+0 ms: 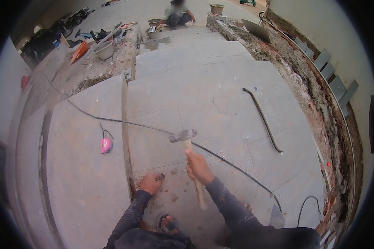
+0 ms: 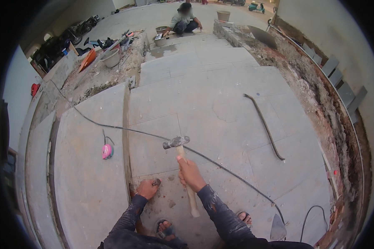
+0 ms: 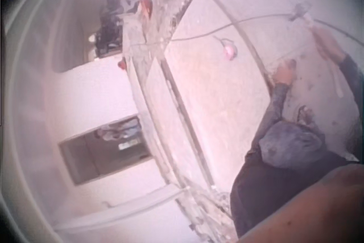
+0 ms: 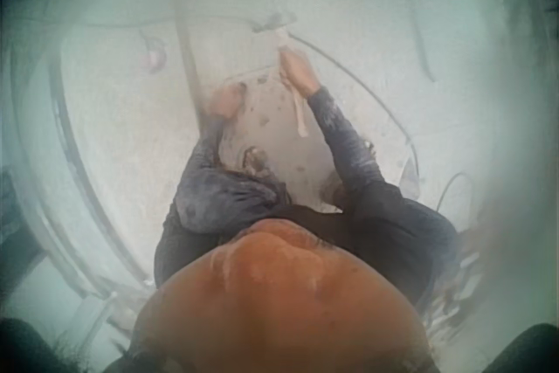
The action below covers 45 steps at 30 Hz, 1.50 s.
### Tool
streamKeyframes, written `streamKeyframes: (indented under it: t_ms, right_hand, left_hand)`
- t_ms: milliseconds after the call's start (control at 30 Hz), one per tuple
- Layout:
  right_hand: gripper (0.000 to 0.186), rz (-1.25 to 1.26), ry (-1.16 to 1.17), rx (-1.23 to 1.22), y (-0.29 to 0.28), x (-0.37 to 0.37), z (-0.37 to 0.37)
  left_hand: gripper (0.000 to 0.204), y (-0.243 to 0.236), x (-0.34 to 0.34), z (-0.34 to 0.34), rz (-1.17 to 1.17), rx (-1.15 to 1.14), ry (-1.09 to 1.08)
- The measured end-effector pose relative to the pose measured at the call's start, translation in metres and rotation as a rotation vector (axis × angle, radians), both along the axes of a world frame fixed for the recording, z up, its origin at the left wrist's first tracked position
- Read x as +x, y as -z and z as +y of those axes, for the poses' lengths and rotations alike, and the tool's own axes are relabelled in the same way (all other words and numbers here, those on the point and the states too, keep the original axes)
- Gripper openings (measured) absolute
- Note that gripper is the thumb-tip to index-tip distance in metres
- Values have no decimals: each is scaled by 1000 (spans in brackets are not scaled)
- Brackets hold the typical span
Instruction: The person uses a utility knife to cut a tile along a marked line, then secures the tile to the floor using a hammer and chisel. They also use a trowel to spread mortar or adhesive under the tile before final placement.
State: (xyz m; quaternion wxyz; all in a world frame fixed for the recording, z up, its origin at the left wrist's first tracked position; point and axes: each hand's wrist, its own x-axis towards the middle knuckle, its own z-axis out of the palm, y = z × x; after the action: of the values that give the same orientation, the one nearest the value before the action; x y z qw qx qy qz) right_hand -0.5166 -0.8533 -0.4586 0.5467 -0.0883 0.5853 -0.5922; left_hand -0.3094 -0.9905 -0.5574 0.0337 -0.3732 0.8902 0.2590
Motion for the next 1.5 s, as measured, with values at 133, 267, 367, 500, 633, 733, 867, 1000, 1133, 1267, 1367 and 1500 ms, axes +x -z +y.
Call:
streamKeyframes:
  t_ms: [133, 267, 367, 500, 633, 733, 867, 1000, 1133, 1267, 1367, 1500]
  right_hand:
    - [41, 87, -14, 37, -18, -13, 9]
    - [42, 445, -239, 56, -52, -34, 8]
    - [46, 871, -476, 125, -95, -49, 1]
    - [53, 1221, -721, 201, -143, -67, -8]
    - [49, 1335, -808, 287, -172, -67, -10]
    - [47, 1364, -806, 340, -184, -65, -9]
    - [46, 1398, -787, 318, -175, -66, -11]
    - [45, 1428, -786, 222, -140, -65, -7]
    - [45, 1302, -827, 177, -93, -61, 2]
    - [46, 1049, -747, 151, -13, -53, 17]
    - [50, 856, -718, 64, 23, -43, 18]
    - [41, 501, -689, 66, 62, -36, 7]
  left_hand:
    - [33, -13, 0, 18, 17, 50, 0]
    - [28, -23, -5, 17, 95, -8, -8]
    - [25, -24, -4, 2, 168, -60, -63]
    - [28, -1, -6, -13, 212, -177, -80]
    - [42, 8, 0, -18, 331, -143, -94]
    - [53, -3, 3, -10, 445, 89, -223]
    - [66, -32, 12, 9, 411, 203, -224]
    - [64, -48, 18, 4, 408, 297, -199]
    - [64, -61, 15, -17, 386, 426, -285]
    - [63, -75, 4, -31, 390, 577, -392]
    - [62, -95, 14, -43, 309, 460, -336]
    - [61, -141, 22, -53, 131, 355, -337]
